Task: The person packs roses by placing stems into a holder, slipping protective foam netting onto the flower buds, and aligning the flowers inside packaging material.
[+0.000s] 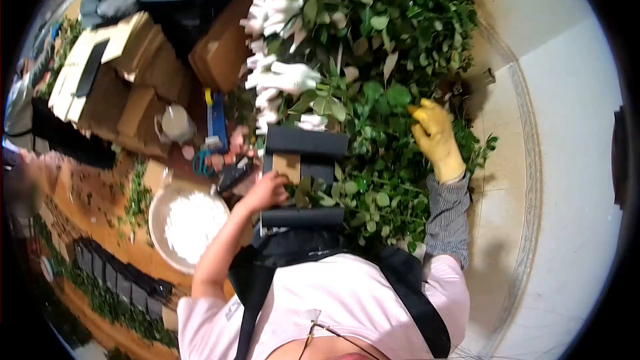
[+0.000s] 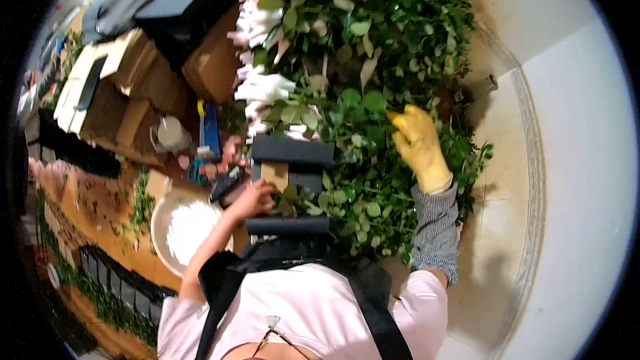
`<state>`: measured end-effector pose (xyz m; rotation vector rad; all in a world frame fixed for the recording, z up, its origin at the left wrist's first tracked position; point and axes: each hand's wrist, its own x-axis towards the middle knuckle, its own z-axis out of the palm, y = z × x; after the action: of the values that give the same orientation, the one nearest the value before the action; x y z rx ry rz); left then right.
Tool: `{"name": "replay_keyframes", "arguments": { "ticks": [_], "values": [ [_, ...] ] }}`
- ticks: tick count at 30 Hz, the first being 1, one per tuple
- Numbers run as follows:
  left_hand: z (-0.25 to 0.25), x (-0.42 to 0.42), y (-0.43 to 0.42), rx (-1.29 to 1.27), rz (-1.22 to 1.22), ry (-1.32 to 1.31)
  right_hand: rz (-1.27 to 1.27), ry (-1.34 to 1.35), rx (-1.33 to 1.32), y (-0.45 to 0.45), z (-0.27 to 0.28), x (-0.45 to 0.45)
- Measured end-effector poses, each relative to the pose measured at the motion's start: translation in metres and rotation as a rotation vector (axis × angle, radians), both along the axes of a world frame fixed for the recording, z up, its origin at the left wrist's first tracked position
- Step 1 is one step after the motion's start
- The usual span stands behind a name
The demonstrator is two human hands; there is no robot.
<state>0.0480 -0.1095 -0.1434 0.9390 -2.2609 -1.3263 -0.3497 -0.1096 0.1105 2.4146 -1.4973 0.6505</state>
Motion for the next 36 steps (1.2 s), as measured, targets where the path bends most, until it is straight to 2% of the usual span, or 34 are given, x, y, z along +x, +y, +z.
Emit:
{"name": "replay_keyframes", "arguments": {
  "ticks": [3,5,6,7,8,10,14,16,19,22,26,29,33,36],
  "values": [
    [-0.003,0.000,-0.001,-0.034,0.007,0.001,-0.004,-0.075,0.284,0.050,-0.065,0.010],
    [0.005,-0.002,-0.001,-0.074,0.003,-0.073,-0.118,0.044,0.466,0.077,-0.116,0.020],
    [-0.007,-0.001,0.001,-0.141,0.041,-0.060,-0.215,0.139,0.572,0.090,-0.140,0.032],
    [-0.002,-0.001,0.002,-0.128,0.052,-0.071,-0.274,0.136,0.548,0.107,-0.183,0.033],
    [0.006,-0.001,0.003,-0.116,0.061,-0.083,-0.302,0.020,0.456,0.125,-0.232,0.032],
    [0.008,0.000,0.004,-0.171,0.068,-0.078,-0.440,-0.005,0.349,0.141,-0.253,0.054],
    [0.023,-0.002,-0.002,-0.368,-0.084,-0.154,-0.447,-0.040,0.526,0.134,-0.231,0.058],
    [0.047,-0.009,-0.006,-0.539,-0.161,-0.383,-0.443,0.033,0.536,0.129,-0.220,0.061],
    [0.031,-0.007,-0.009,-0.643,-0.133,-0.297,-0.502,0.071,0.564,0.124,-0.218,0.061],
    [0.012,0.000,-0.009,-0.513,-0.154,-0.241,-0.540,-0.012,0.514,0.122,-0.214,0.069],
    [0.020,-0.004,-0.015,-0.516,-0.206,-0.260,-0.457,-0.029,0.355,0.126,-0.230,0.070],
    [0.030,-0.008,-0.024,-0.565,-0.248,-0.305,-0.487,-0.043,0.367,0.122,-0.233,0.076],
    [0.051,-0.032,-0.033,-0.539,-0.372,-0.314,-0.569,-0.046,0.234,0.132,-0.221,0.074],
    [0.039,-0.025,-0.025,-0.433,-0.259,-0.284,-0.685,-0.085,0.234,0.138,-0.205,0.093]
  ]
}}
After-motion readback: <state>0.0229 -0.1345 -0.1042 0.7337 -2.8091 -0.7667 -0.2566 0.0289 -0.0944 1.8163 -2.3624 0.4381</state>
